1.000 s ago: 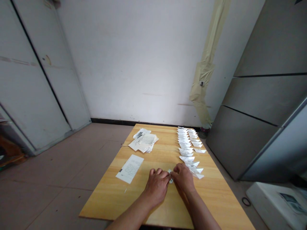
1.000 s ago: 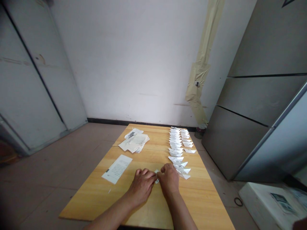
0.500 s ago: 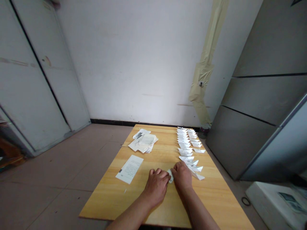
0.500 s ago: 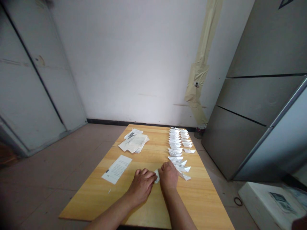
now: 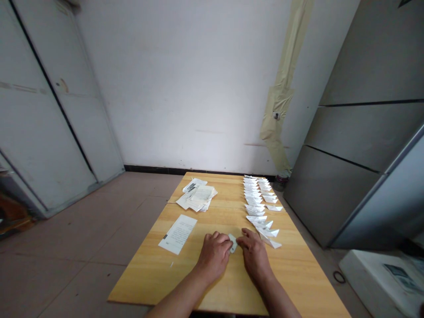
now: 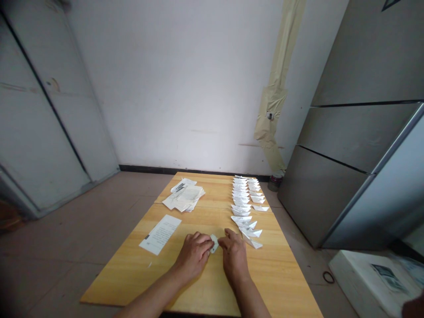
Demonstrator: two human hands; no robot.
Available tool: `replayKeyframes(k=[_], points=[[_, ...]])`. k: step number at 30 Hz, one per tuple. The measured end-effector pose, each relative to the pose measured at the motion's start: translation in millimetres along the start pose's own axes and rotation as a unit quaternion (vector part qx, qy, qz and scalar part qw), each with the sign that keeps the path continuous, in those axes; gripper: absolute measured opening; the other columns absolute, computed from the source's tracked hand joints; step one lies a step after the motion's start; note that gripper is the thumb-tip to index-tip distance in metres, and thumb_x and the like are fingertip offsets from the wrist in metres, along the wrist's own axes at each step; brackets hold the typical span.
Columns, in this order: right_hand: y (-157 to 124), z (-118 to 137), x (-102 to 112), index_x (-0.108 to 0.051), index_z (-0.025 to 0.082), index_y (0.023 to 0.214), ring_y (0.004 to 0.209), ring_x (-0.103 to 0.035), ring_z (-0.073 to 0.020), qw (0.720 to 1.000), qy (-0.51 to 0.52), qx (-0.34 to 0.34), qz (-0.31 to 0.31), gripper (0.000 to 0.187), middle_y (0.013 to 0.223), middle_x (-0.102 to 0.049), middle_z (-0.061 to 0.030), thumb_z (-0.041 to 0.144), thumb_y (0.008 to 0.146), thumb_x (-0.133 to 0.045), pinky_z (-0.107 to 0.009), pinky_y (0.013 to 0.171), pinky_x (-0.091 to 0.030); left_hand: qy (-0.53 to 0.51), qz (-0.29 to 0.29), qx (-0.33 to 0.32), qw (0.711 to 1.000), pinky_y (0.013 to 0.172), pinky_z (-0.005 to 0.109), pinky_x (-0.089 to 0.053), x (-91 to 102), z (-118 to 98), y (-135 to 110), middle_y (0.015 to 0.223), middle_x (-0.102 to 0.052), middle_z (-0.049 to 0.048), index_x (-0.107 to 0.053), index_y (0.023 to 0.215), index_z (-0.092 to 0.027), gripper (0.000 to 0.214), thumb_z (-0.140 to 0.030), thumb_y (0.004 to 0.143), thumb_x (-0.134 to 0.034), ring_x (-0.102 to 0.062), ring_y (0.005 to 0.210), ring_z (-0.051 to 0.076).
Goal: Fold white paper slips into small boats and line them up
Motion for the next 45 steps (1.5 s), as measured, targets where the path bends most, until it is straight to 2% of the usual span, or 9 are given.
replayKeyframes(k=[8, 12, 16, 26, 30, 35, 37, 41, 45], points=[[-3, 20, 2, -0.068, 0.023, 0.076, 0.089, -0.057, -0.0208, 0.997, -0.057, 0.046, 0.005, 0.020, 0.103, -0.070, -0.0041, 0.009, 0.086, -0.058, -0.031, 0.075, -0.036, 0.003, 0.003, 0.025, 1.000, 0.084, 0.035, -0.038, 10.1, 1, 24, 0.097, -0.069, 0.0036, -0.071, 0.094, -0.024, 0.021, -0.014, 0.088, -0.052, -0.056, 0.096, 0.021], [-3, 26, 7, -0.067, 0.023, 0.078, 0.089, -0.056, -0.0208, 0.997, -0.058, 0.042, 0.001, 0.020, 0.098, -0.070, -0.0039, 0.008, 0.087, -0.057, -0.031, 0.074, -0.034, 0.047, 0.060, 0.004, 0.997, 0.080, 0.035, -0.042, 0.4, -8, 39, 0.099, -0.067, 0.0075, -0.071, 0.092, -0.021, 0.023, -0.011, 0.086, -0.051, -0.057, 0.097, 0.024], [-2, 29, 9, -0.067, 0.023, 0.084, 0.088, -0.057, -0.0206, 0.998, -0.045, 0.042, 0.001, 0.019, 0.096, -0.070, -0.0032, 0.009, 0.088, -0.056, -0.031, 0.073, -0.033, 0.086, 0.102, 0.013, 0.991, 0.080, 0.039, -0.044, -5.0, -14, 47, 0.093, -0.066, 0.0120, -0.072, 0.089, -0.019, 0.022, -0.013, 0.084, -0.052, -0.057, 0.098, 0.029], [-2, 26, 12, -0.069, 0.022, 0.082, 0.084, -0.059, -0.0204, 0.999, 0.020, 0.047, -0.011, 0.026, 0.089, -0.069, -0.0055, 0.009, 0.088, -0.047, -0.031, 0.075, -0.039, 0.051, 0.103, 0.052, 0.992, 0.077, 0.034, -0.046, -3.0, -11, 56, 0.093, -0.063, 0.0106, -0.071, 0.079, -0.018, 0.013, -0.012, 0.077, -0.060, -0.059, 0.095, 0.026], [-3, 7, 12, -0.069, 0.020, 0.093, 0.085, -0.063, -0.0219, 0.994, 0.101, -0.001, -0.050, 0.026, 0.091, -0.070, -0.0087, 0.017, 0.088, -0.043, -0.033, 0.078, -0.047, 0.017, 0.074, 0.082, 0.994, 0.073, 0.031, -0.043, 3.9, -1, 50, 0.090, -0.062, 0.0081, -0.066, 0.077, -0.017, 0.014, -0.006, 0.075, -0.058, -0.059, 0.087, 0.023], [-8, -20, 7, -0.065, 0.018, 0.110, 0.080, -0.064, -0.0220, 0.964, 0.223, -0.114, -0.089, 0.035, 0.092, -0.069, -0.0088, 0.033, 0.079, -0.058, -0.033, 0.069, -0.053, -0.065, 0.012, 0.139, 0.988, 0.064, 0.024, -0.037, 21.6, 24, 47, 0.074, -0.058, -0.0010, -0.057, 0.072, -0.018, 0.013, -0.005, 0.074, -0.055, -0.054, 0.073, 0.014], [-7, -22, 4, -0.065, 0.019, 0.109, 0.075, -0.063, -0.0208, 0.947, 0.274, -0.146, -0.083, 0.039, 0.087, -0.068, -0.0062, 0.037, 0.075, -0.063, -0.031, 0.063, -0.053, -0.190, -0.015, 0.177, 0.965, 0.058, 0.023, -0.034, 22.6, 37, 45, 0.066, -0.053, -0.0039, -0.051, 0.068, -0.019, 0.011, -0.014, 0.074, -0.059, -0.050, 0.065, 0.013], [0, -19, 6, -0.066, 0.018, 0.103, 0.063, -0.058, -0.0178, 0.905, 0.376, -0.182, -0.075, 0.041, 0.075, -0.063, -0.0018, 0.040, 0.068, -0.068, -0.029, 0.053, -0.049, -0.480, 0.002, 0.226, 0.848, 0.055, 0.022, -0.034, 3.7, 45, 37, 0.061, -0.051, -0.0060, -0.045, 0.071, -0.020, 0.021, -0.028, 0.069, -0.064, -0.048, 0.056, 0.010], [9, -8, 11, -0.070, 0.017, 0.084, 0.061, -0.056, -0.0171, 0.897, 0.410, -0.160, -0.050, 0.032, 0.072, -0.064, -0.0028, 0.040, 0.062, -0.073, -0.029, 0.056, -0.048, -0.574, 0.027, 0.214, 0.790, 0.058, 0.022, -0.038, -5.6, 36, 31, 0.069, -0.057, -0.0035, -0.047, 0.076, -0.019, 0.029, -0.034, 0.065, -0.069, -0.053, 0.059, 0.010]])
Point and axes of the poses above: each hand's wrist, its own y-axis towards the middle knuckle, its own x-axis out of the back of the hand, z = x × y, the point moved 9 cm from there along y, towards the middle knuckle
